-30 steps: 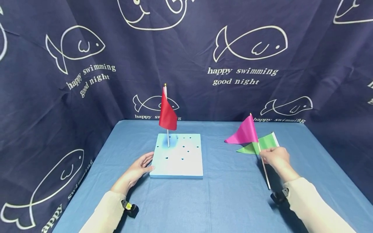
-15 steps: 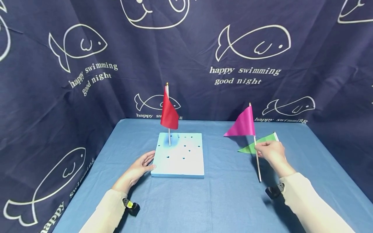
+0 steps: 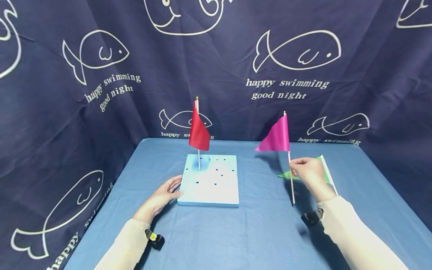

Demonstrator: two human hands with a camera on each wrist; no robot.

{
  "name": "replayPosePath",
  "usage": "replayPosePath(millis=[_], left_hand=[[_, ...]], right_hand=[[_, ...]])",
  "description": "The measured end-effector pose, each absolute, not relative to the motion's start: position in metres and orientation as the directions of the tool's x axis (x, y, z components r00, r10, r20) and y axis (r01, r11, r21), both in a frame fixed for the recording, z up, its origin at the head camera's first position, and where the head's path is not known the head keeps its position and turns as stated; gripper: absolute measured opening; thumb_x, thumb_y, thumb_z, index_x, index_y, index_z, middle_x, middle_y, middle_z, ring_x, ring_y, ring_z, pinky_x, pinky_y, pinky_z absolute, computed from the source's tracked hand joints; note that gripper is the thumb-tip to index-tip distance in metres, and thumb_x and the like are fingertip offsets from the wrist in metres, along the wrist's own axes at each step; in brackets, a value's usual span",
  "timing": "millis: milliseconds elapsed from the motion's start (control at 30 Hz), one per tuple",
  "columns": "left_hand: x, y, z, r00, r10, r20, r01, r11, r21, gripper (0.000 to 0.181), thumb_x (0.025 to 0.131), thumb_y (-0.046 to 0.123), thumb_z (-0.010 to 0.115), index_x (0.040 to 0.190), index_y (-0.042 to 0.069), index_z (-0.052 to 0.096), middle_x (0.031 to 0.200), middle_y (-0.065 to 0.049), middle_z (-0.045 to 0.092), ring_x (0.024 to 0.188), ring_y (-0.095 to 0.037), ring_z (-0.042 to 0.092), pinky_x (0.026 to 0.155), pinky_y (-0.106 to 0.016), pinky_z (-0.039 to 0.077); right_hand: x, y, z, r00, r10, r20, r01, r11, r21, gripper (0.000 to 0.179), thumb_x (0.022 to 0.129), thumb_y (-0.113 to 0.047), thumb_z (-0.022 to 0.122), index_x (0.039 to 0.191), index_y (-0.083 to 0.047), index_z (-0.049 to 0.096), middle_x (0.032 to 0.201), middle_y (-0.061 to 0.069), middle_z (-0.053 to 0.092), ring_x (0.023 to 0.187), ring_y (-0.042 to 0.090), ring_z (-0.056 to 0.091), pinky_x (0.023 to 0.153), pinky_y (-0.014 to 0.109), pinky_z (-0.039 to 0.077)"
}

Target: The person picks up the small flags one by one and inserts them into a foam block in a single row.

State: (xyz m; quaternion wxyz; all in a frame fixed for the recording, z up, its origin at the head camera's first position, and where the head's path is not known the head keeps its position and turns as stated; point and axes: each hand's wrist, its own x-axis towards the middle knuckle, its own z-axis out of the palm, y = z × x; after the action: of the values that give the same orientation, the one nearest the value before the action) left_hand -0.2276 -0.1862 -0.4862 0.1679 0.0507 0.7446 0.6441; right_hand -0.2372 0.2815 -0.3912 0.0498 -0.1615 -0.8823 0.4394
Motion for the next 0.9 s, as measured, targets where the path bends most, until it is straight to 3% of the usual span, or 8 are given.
replayPosePath(millis=[567, 767, 900], left_hand=[[-0.231, -0.182, -0.488, -0.938, 0.302, -0.168, -0.130, 0.142, 0.981, 0.069, 0.090, -0.003, 0.062, 0.150, -0.002, 0.026, 0.157, -0.022, 0.027, 0.148, -0.034, 0.021, 0.120, -0.047, 0.020], [-0.230, -0.184, -0.487, -0.943, 0.283, -0.172, -0.137, 0.140, 0.981, 0.069, 0.090, -0.004, 0.062, 0.149, -0.002, 0.027, 0.156, -0.022, 0.028, 0.147, -0.034, 0.022, 0.120, -0.047, 0.020], [-0.230, -0.186, -0.488, -0.944, 0.281, -0.170, -0.137, 0.133, 0.982, 0.069, 0.090, -0.005, 0.061, 0.150, -0.001, 0.027, 0.157, -0.021, 0.028, 0.148, -0.033, 0.021, 0.120, -0.045, 0.020]], right_hand=[[-0.255, 0.242, -0.385, -0.963, 0.260, -0.069, 0.176, 0.414, -0.893, 0.031, 0.084, -0.010, 0.064, 0.108, 0.009, 0.068, 0.074, -0.001, 0.071, 0.060, 0.006, 0.069, 0.063, 0.020, 0.058], [-0.263, 0.225, -0.381, -0.966, 0.243, -0.085, 0.175, 0.377, -0.910, 0.031, 0.085, -0.010, 0.066, 0.109, 0.009, 0.067, 0.070, -0.003, 0.071, 0.059, 0.003, 0.068, 0.060, 0.016, 0.056], [-0.269, 0.213, -0.376, -0.967, 0.242, -0.084, 0.170, 0.357, -0.919, 0.030, 0.084, -0.010, 0.066, 0.108, 0.007, 0.068, 0.067, -0.007, 0.070, 0.059, 0.002, 0.067, 0.064, 0.020, 0.058]])
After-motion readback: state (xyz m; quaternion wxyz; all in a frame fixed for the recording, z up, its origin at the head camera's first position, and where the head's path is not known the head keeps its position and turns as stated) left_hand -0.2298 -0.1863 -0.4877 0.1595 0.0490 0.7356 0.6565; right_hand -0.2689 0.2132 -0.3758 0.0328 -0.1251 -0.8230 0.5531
